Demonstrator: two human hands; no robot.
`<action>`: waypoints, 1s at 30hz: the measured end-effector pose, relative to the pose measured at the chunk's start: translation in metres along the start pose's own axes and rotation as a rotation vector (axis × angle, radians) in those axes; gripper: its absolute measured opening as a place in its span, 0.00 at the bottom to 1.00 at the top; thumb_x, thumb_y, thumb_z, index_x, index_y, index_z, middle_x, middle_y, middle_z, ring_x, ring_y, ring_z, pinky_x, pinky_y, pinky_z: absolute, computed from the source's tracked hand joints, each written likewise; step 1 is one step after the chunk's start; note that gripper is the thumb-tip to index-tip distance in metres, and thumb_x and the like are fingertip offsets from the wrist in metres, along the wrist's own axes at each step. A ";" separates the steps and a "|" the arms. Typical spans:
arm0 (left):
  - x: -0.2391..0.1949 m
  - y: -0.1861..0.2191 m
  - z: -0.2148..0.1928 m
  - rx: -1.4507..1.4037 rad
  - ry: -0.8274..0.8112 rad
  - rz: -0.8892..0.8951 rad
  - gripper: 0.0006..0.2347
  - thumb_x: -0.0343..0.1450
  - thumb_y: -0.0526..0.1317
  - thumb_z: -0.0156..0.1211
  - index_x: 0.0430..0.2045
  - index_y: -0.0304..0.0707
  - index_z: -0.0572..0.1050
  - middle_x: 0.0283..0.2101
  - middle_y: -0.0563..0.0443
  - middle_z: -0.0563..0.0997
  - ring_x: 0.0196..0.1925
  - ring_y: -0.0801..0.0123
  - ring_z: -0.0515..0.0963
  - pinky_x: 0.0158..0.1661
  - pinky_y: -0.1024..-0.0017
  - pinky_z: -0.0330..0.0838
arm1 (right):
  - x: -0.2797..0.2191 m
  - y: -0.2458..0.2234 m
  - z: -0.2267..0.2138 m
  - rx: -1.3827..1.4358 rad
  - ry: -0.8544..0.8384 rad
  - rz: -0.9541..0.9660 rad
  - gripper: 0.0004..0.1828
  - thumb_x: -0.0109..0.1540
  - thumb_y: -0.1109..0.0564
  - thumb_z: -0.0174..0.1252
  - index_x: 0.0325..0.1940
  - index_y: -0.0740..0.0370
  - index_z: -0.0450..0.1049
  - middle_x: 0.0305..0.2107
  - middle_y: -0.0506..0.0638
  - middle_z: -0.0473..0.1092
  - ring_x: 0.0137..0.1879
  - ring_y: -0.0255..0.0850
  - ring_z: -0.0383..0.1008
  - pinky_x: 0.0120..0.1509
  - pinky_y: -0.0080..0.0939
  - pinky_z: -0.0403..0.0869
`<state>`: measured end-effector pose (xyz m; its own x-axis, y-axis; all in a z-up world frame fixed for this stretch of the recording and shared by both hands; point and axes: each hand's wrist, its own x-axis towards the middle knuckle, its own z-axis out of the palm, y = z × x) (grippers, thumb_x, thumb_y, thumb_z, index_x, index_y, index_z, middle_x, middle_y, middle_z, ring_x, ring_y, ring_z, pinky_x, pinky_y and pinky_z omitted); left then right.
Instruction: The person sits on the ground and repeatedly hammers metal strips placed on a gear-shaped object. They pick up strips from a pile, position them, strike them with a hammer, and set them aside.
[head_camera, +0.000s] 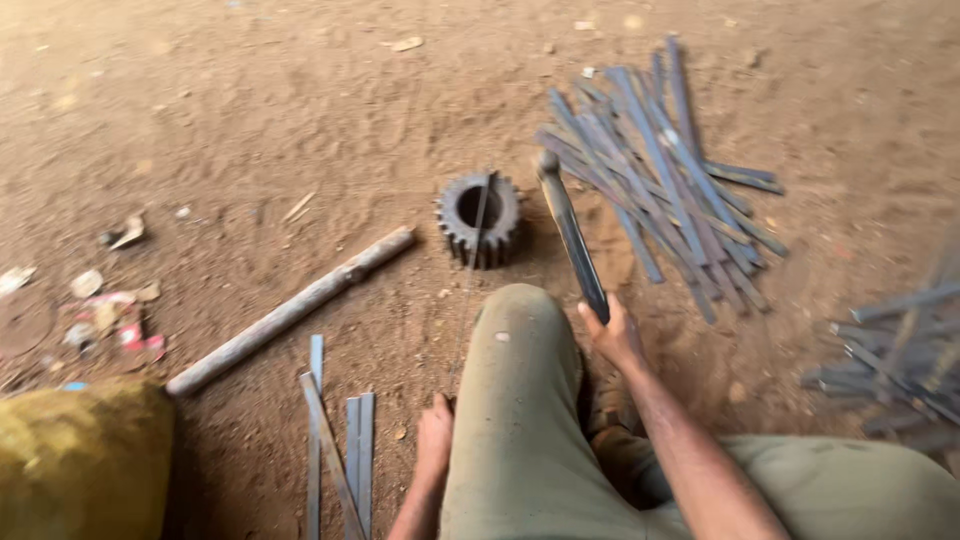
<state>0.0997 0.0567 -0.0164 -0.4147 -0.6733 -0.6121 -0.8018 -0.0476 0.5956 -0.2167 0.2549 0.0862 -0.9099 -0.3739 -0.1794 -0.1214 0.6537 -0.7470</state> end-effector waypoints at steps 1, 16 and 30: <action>0.007 0.009 -0.006 0.116 0.117 0.285 0.20 0.79 0.48 0.37 0.27 0.32 0.75 0.23 0.39 0.78 0.21 0.57 0.77 0.25 0.58 0.73 | -0.008 0.021 0.000 -0.036 -0.018 0.023 0.27 0.61 0.37 0.60 0.50 0.63 0.74 0.35 0.64 0.77 0.42 0.56 0.80 0.46 0.54 0.75; 0.008 0.388 -0.043 0.262 -0.213 0.915 0.23 0.75 0.57 0.51 0.35 0.34 0.83 0.30 0.37 0.86 0.35 0.52 0.86 0.42 0.58 0.78 | -0.036 0.110 0.036 -0.417 -0.215 0.253 0.33 0.60 0.45 0.63 0.62 0.60 0.58 0.48 0.68 0.74 0.54 0.64 0.76 0.60 0.63 0.74; -0.079 -0.168 -0.100 0.552 0.471 -0.429 0.30 0.62 0.59 0.71 0.47 0.33 0.71 0.50 0.34 0.78 0.53 0.44 0.78 0.49 0.49 0.75 | -0.027 0.114 0.025 -0.517 -0.219 0.250 0.30 0.62 0.49 0.57 0.64 0.63 0.60 0.43 0.69 0.75 0.50 0.64 0.77 0.55 0.62 0.75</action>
<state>0.3107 0.0439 -0.0159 0.0980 -0.9224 -0.3737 -0.9950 -0.0839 -0.0539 -0.1964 0.3232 -0.0100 -0.8395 -0.2592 -0.4775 -0.1416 0.9529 -0.2683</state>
